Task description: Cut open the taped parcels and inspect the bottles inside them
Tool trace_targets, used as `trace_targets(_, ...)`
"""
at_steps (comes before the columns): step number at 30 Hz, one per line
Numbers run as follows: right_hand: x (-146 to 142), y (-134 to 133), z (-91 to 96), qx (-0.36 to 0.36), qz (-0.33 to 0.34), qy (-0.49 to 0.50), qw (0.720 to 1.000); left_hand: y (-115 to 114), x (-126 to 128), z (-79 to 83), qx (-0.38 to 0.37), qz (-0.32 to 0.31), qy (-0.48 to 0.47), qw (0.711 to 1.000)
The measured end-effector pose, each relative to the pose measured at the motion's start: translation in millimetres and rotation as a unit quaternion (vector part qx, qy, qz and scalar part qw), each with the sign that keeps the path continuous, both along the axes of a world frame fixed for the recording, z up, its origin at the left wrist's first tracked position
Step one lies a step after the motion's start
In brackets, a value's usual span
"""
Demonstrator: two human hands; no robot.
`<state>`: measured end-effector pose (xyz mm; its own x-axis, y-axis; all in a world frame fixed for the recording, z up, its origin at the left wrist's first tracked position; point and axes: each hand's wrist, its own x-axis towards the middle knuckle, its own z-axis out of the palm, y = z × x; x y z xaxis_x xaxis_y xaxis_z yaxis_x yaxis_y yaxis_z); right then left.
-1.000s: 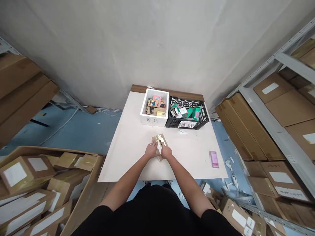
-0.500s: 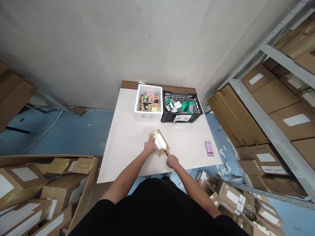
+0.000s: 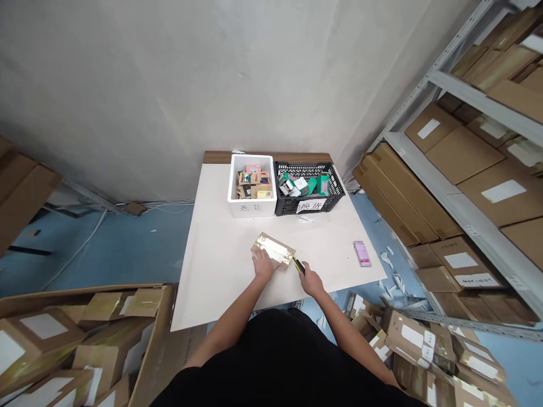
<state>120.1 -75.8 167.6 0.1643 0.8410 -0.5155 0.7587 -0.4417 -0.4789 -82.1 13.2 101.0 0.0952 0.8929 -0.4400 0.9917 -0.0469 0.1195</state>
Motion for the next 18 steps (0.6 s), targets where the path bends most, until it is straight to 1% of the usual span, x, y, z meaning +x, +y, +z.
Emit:
trace_targets(1,4,-1,-2.6,0.016,-0.063,0.062,0.996,2,6,2.9,-0.014,0.007,-0.002,1.000)
trace_targets(2,5,-1,-4.9,0.033,-0.130,0.127,0.983,6,10,5.9,-0.027,0.008,-0.008,1.000)
trace_targets(3,5,0,-6.9,0.052,-0.196,0.188,0.961,10,12,8.5,-0.037,-0.001,-0.016,0.999)
trace_targets(5,1,5,-10.3,0.088,-0.301,0.286,0.906,20,11,10.3,-0.051,-0.057,-0.036,0.996)
trace_targets(6,-1,8,-11.9,0.096,-0.334,0.322,0.881,23,8,8.9,-0.058,-0.098,-0.048,0.992)
trace_targets(7,-4,10,-13.6,0.094,-0.353,0.350,0.862,25,5,5.9,-0.063,-0.139,-0.060,0.986)
trace_targets(8,-5,12,-15.7,0.084,-0.364,0.368,0.852,26,3,1.6,-0.063,-0.172,-0.068,0.981)
trace_targets(9,-6,13,-18.3,0.070,-0.369,0.376,0.847,25,1,-3.6,-0.056,-0.192,-0.071,0.977)
trace_targets(11,-5,13,-25.5,0.044,-0.371,0.363,0.854,20,2,-14.6,-0.025,-0.197,-0.064,0.978)
trace_targets(14,-2,18,-40.6,0.017,-0.346,0.322,0.881,16,15,-25.6,0.001,-0.162,-0.036,0.986)
trace_targets(16,3,27,-51.3,0.009,-0.316,0.288,0.904,18,26,-27.2,0.006,-0.134,-0.020,0.991)
trace_targets(18,9,40,-60.0,0.001,-0.291,0.244,0.925,22,34,-25.5,0.009,-0.116,-0.014,0.993)
